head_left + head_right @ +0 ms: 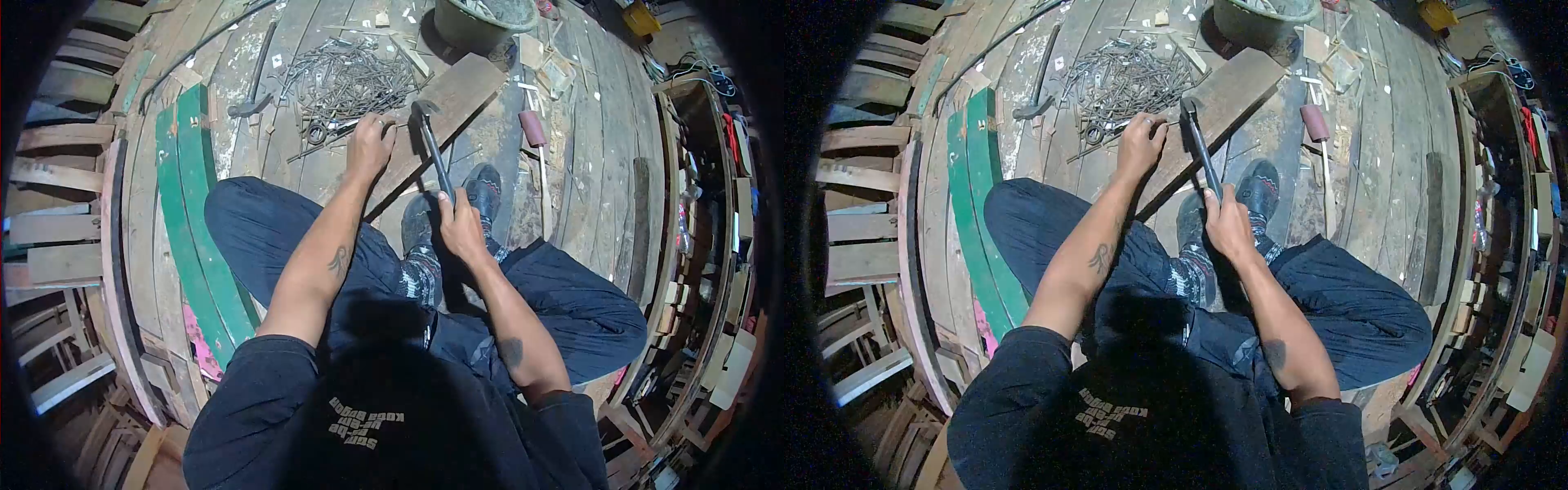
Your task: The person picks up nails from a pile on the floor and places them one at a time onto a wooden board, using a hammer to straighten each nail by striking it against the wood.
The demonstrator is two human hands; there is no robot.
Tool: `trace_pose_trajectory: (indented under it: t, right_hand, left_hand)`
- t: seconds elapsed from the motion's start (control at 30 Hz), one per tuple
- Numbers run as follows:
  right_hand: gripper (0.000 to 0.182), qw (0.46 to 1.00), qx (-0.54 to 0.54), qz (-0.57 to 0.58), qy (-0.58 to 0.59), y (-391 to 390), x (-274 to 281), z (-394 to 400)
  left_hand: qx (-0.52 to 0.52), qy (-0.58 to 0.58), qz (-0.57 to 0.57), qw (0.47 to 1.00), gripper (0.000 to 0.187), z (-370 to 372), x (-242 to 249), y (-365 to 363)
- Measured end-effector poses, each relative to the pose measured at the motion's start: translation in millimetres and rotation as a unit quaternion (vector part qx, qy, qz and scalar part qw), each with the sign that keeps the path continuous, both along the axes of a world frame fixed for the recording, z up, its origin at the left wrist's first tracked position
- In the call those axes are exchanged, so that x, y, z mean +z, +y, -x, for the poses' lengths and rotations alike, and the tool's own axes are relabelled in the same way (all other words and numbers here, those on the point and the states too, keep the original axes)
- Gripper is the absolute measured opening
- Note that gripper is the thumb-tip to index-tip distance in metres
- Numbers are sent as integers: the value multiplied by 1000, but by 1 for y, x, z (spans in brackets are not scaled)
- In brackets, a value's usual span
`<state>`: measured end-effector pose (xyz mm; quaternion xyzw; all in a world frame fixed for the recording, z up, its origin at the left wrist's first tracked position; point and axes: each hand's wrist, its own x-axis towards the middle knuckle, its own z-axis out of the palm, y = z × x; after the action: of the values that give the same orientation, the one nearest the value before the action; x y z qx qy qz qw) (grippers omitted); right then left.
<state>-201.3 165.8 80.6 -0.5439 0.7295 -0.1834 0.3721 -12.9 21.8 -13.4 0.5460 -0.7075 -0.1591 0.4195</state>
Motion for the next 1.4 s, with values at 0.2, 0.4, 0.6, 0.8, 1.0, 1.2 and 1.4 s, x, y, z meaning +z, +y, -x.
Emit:
trace_pose_trajectory:
  t: [0.2, 0.4, 0.6, 0.8, 1.0, 1.2, 1.4]
  right_hand:
    - [39, 1000, 5, 2, 5, -4, -2, 1]
    - [39, 1000, 9, 4, 17, -4, -4, 3]
    - [40, 1000, 8, 6, 14, -3, -2, 5]
    - [39, 999, 14, 33, 10, -1, 3, 6]
    - [34, 996, 7, 89, -27, -3, 27, -5]
    - [30, 997, 35, 65, 3, -3, 17, -13]
    - [34, 997, 26, 42, 58, -5, 22, -6]
  left_hand:
    - [-19, 24, -45, 999, 17, -7, 3, 1]
    - [-13, 24, -41, 999, 17, -6, 9, 2]
    - [4, 6, -22, 1000, 13, -5, 8, 5]
    - [16, -4, -15, 1000, 11, -4, 2, 3]
    - [-1, 6, 13, 1000, 12, -4, -3, 4]
    - [-8, 13, 14, 1000, 14, -4, -5, 4]
    - [-8, 27, 14, 1000, 10, -3, -2, 5]
